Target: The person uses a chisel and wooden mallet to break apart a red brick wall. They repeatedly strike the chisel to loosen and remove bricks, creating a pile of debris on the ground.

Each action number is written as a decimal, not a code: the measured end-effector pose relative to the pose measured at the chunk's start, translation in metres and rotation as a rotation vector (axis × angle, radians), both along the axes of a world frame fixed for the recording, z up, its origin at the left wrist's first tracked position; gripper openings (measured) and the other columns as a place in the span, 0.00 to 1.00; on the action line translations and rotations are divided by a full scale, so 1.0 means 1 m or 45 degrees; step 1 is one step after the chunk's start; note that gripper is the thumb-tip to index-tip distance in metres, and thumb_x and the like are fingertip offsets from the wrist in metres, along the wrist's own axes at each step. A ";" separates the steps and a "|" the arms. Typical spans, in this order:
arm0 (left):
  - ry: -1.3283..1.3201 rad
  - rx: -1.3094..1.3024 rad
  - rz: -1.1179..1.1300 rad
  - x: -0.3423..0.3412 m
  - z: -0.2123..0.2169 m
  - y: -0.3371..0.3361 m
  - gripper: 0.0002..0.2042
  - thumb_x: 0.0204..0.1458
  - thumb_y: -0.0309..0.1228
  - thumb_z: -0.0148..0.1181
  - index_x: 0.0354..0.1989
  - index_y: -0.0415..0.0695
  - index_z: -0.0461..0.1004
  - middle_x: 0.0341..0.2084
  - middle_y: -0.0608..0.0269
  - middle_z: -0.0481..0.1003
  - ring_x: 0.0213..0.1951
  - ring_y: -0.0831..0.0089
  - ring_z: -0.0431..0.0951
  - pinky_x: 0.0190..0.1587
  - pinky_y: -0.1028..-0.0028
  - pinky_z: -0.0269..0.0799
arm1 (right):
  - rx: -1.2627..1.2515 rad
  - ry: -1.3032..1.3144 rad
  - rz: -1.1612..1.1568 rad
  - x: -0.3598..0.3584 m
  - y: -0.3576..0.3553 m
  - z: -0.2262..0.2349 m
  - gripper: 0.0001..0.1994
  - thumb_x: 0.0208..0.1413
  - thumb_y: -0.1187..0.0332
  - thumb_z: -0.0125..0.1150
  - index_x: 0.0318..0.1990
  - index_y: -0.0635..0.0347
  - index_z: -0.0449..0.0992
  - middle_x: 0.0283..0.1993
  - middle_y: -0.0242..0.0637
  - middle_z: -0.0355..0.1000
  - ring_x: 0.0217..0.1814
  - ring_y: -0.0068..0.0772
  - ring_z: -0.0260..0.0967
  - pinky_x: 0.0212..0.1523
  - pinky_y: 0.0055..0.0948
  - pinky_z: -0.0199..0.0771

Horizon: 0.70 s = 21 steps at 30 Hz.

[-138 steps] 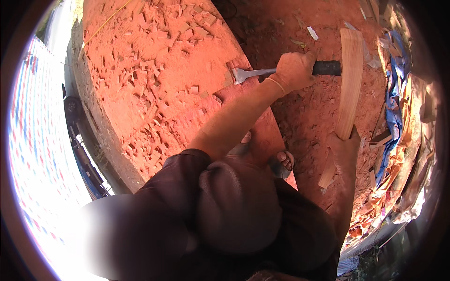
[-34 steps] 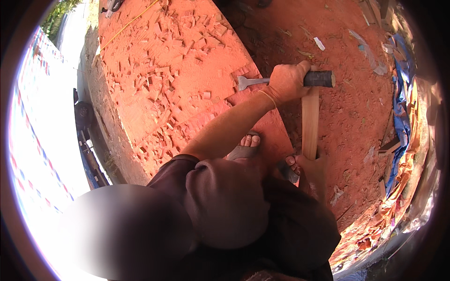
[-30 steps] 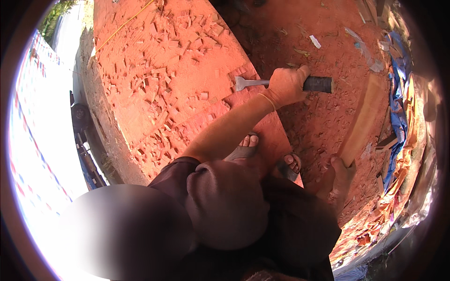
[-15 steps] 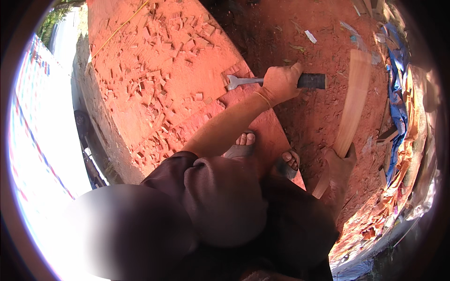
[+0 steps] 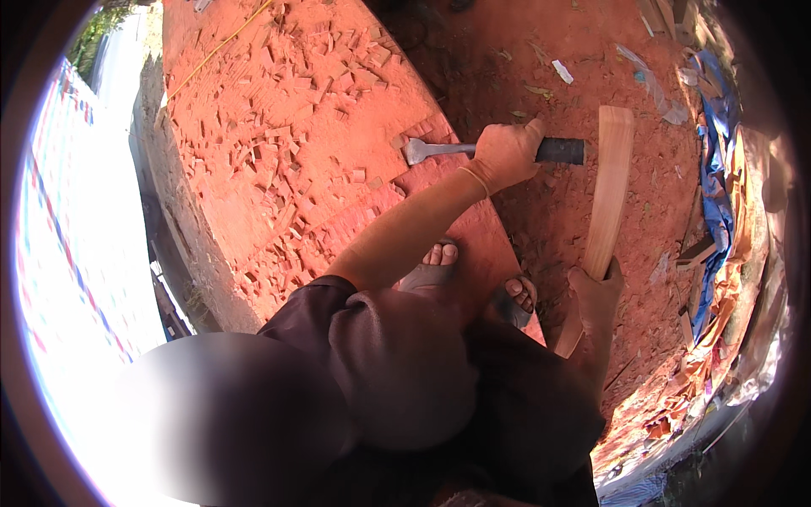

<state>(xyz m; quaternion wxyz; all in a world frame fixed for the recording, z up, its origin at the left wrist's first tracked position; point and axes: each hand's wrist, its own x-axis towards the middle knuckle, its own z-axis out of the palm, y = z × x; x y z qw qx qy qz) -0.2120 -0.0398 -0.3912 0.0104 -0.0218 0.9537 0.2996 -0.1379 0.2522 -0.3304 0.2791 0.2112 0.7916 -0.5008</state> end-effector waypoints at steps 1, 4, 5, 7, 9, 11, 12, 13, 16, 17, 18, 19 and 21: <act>0.038 0.021 0.019 0.000 0.000 0.000 0.16 0.41 0.31 0.67 0.40 0.44 0.72 0.23 0.56 0.79 0.29 0.53 0.82 0.30 0.56 0.77 | -0.065 0.062 0.003 -0.005 0.022 0.008 0.17 0.46 0.73 0.67 0.44 0.65 0.72 0.31 0.34 0.70 0.28 0.26 0.68 0.29 0.30 0.72; 0.043 0.043 0.040 0.002 -0.001 0.002 0.14 0.42 0.31 0.67 0.37 0.45 0.71 0.23 0.56 0.79 0.28 0.53 0.82 0.30 0.56 0.77 | -0.069 0.393 -0.427 -0.054 0.044 0.068 0.15 0.49 0.69 0.67 0.42 0.66 0.73 0.31 0.34 0.71 0.27 0.27 0.68 0.29 0.30 0.72; 0.043 0.035 0.037 0.002 -0.004 0.002 0.14 0.42 0.31 0.67 0.36 0.45 0.71 0.23 0.56 0.79 0.28 0.53 0.82 0.30 0.56 0.77 | -0.185 0.466 -0.677 -0.075 0.032 0.088 0.15 0.50 0.67 0.67 0.42 0.67 0.74 0.32 0.35 0.72 0.27 0.28 0.68 0.30 0.30 0.72; 0.033 0.012 0.038 0.002 -0.009 0.003 0.14 0.42 0.32 0.67 0.36 0.45 0.71 0.23 0.56 0.79 0.28 0.52 0.82 0.30 0.56 0.77 | -0.452 0.594 -0.810 -0.100 -0.011 0.112 0.16 0.51 0.66 0.67 0.42 0.68 0.74 0.32 0.36 0.72 0.27 0.30 0.68 0.29 0.31 0.72; 0.115 -0.016 0.079 0.005 -0.013 0.006 0.14 0.42 0.32 0.67 0.36 0.46 0.71 0.22 0.56 0.79 0.29 0.52 0.82 0.30 0.56 0.77 | -0.288 0.481 -0.790 -0.097 -0.057 0.108 0.15 0.51 0.66 0.66 0.40 0.68 0.74 0.31 0.36 0.72 0.27 0.31 0.68 0.29 0.32 0.72; -0.014 -0.005 0.043 0.002 -0.010 0.003 0.13 0.42 0.32 0.67 0.36 0.45 0.71 0.22 0.55 0.79 0.29 0.52 0.82 0.31 0.56 0.77 | 0.142 0.409 -0.157 -0.067 -0.085 0.077 0.13 0.50 0.69 0.65 0.40 0.67 0.74 0.30 0.35 0.71 0.27 0.30 0.68 0.28 0.33 0.71; -0.032 -0.007 0.035 0.000 -0.004 0.000 0.13 0.43 0.32 0.67 0.35 0.45 0.71 0.22 0.54 0.79 0.29 0.51 0.82 0.32 0.55 0.77 | 0.300 0.342 0.386 -0.050 -0.087 0.060 0.12 0.49 0.70 0.65 0.40 0.67 0.74 0.29 0.34 0.71 0.27 0.30 0.68 0.28 0.34 0.71; -0.021 -0.008 0.069 -0.002 0.004 -0.004 0.13 0.43 0.32 0.67 0.36 0.45 0.71 0.23 0.53 0.79 0.29 0.51 0.82 0.32 0.55 0.78 | 0.253 0.340 0.329 -0.039 -0.074 0.049 0.13 0.49 0.71 0.65 0.40 0.67 0.74 0.30 0.34 0.71 0.26 0.29 0.68 0.27 0.33 0.71; 0.088 0.014 0.290 -0.021 0.036 -0.031 0.14 0.45 0.34 0.67 0.37 0.43 0.72 0.23 0.49 0.79 0.31 0.49 0.83 0.34 0.54 0.78 | 0.127 0.142 0.177 -0.015 -0.017 0.028 0.14 0.48 0.73 0.65 0.42 0.67 0.74 0.30 0.34 0.71 0.26 0.27 0.68 0.26 0.31 0.71; 0.057 0.035 0.422 -0.031 0.046 -0.046 0.14 0.46 0.35 0.68 0.37 0.42 0.73 0.23 0.48 0.79 0.32 0.48 0.83 0.35 0.54 0.79 | 0.075 0.161 0.076 -0.009 -0.001 0.025 0.14 0.48 0.73 0.65 0.42 0.67 0.73 0.30 0.35 0.71 0.25 0.26 0.68 0.26 0.30 0.71; 0.211 0.084 0.535 -0.034 0.054 -0.056 0.14 0.47 0.36 0.68 0.37 0.42 0.73 0.23 0.47 0.79 0.32 0.48 0.82 0.35 0.54 0.79 | -0.065 0.178 0.019 -0.004 0.014 0.025 0.14 0.48 0.73 0.65 0.42 0.67 0.73 0.30 0.35 0.71 0.25 0.25 0.69 0.26 0.29 0.71; 0.322 0.124 0.716 -0.031 0.058 -0.059 0.14 0.48 0.37 0.68 0.37 0.42 0.74 0.23 0.47 0.79 0.32 0.47 0.82 0.35 0.55 0.79 | 0.051 0.158 -0.134 0.002 0.027 0.027 0.14 0.48 0.73 0.65 0.42 0.67 0.73 0.30 0.35 0.71 0.25 0.25 0.69 0.25 0.29 0.71; 0.212 0.162 0.635 -0.018 0.056 -0.054 0.11 0.50 0.35 0.67 0.36 0.46 0.74 0.24 0.49 0.80 0.32 0.48 0.82 0.35 0.56 0.78 | -0.042 0.125 -0.317 0.007 0.043 0.030 0.14 0.48 0.73 0.66 0.42 0.66 0.73 0.28 0.36 0.71 0.25 0.24 0.69 0.25 0.28 0.71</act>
